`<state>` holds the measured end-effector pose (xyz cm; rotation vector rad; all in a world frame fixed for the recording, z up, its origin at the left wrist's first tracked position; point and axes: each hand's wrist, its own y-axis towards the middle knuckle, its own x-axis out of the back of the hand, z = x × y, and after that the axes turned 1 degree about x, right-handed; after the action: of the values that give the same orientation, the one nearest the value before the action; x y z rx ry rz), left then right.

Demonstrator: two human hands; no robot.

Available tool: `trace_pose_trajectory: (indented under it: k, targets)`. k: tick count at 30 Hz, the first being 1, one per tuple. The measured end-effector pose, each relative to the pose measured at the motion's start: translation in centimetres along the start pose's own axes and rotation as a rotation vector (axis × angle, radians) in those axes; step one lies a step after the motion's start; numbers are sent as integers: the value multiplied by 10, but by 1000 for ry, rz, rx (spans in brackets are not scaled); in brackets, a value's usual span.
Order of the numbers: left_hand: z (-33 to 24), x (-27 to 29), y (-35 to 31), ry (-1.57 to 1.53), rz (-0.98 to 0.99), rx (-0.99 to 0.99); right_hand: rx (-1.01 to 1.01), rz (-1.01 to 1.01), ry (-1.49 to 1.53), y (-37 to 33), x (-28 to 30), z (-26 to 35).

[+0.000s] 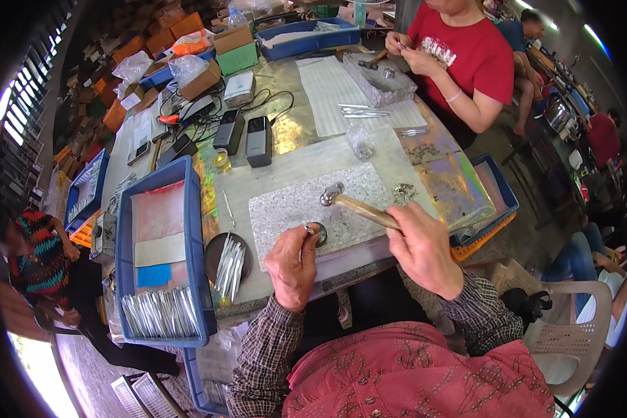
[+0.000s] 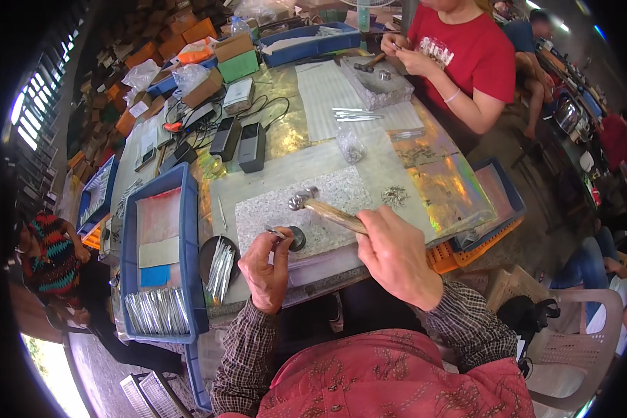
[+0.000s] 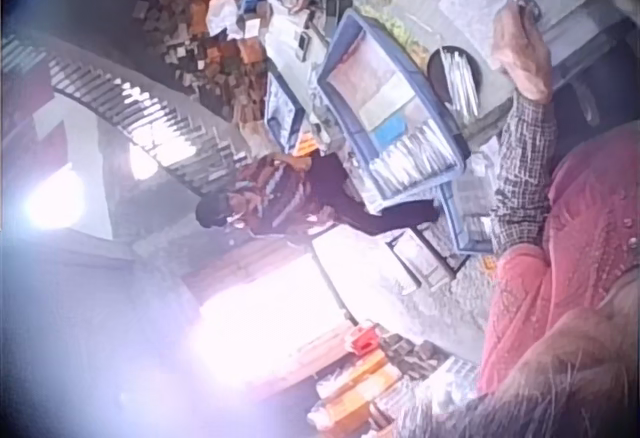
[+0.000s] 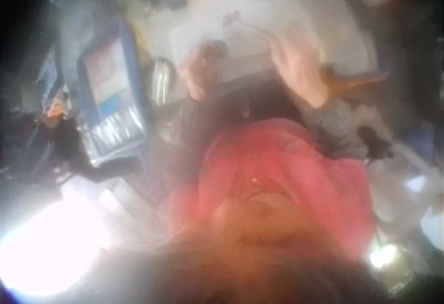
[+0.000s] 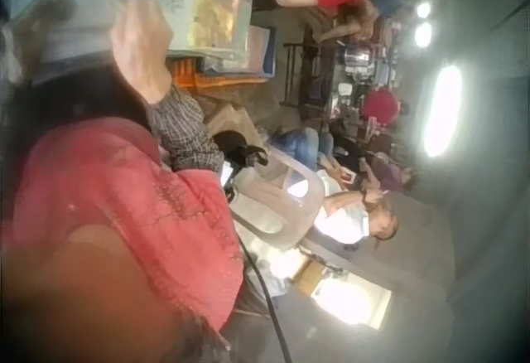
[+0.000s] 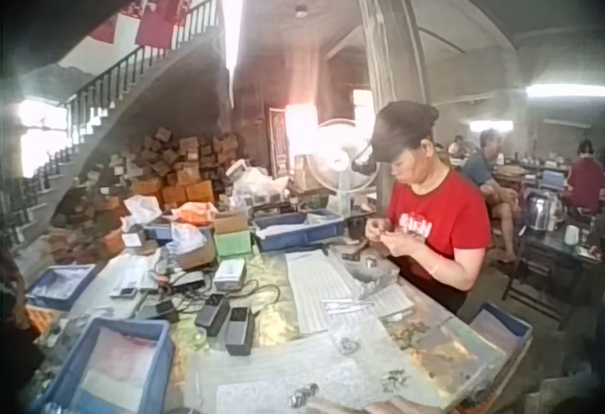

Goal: The person assembles metal components by attaching small pieces onto metal rods, hammering them secure on a block with a hammer, and placing the finished rods into a tray.

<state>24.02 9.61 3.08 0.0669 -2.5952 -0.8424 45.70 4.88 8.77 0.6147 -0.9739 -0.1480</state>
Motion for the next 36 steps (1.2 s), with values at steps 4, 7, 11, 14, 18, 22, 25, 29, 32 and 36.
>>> trace_pose_trajectory:
  k: [4,7,11,14,18,22,25,29,32,36]
  targets:
    - [-1,-2,-2,-12,-37,-7,38,-132,136,12,31,24]
    - [0,-3,-3,-5,-74,-28,170,-29,116,15,45,33]
    - [-4,-2,-4,30,-90,-24,200,-14,225,16,50,41]
    - [-7,-1,-3,50,-82,-35,207,11,161,17,48,41]
    - [-9,-1,-1,54,-81,-35,238,-36,165,19,52,45]
    - [-5,-2,0,57,-106,-54,259,53,144,26,56,46]
    - [-8,-1,1,58,-93,-54,248,-21,205,27,60,52]
    - [-7,-1,0,48,-118,-72,216,92,126,29,66,54]
    - [-5,-2,-3,34,-116,-61,253,-101,166,31,70,65]
    - [-3,-4,-2,32,-108,-77,192,194,3,29,58,54]
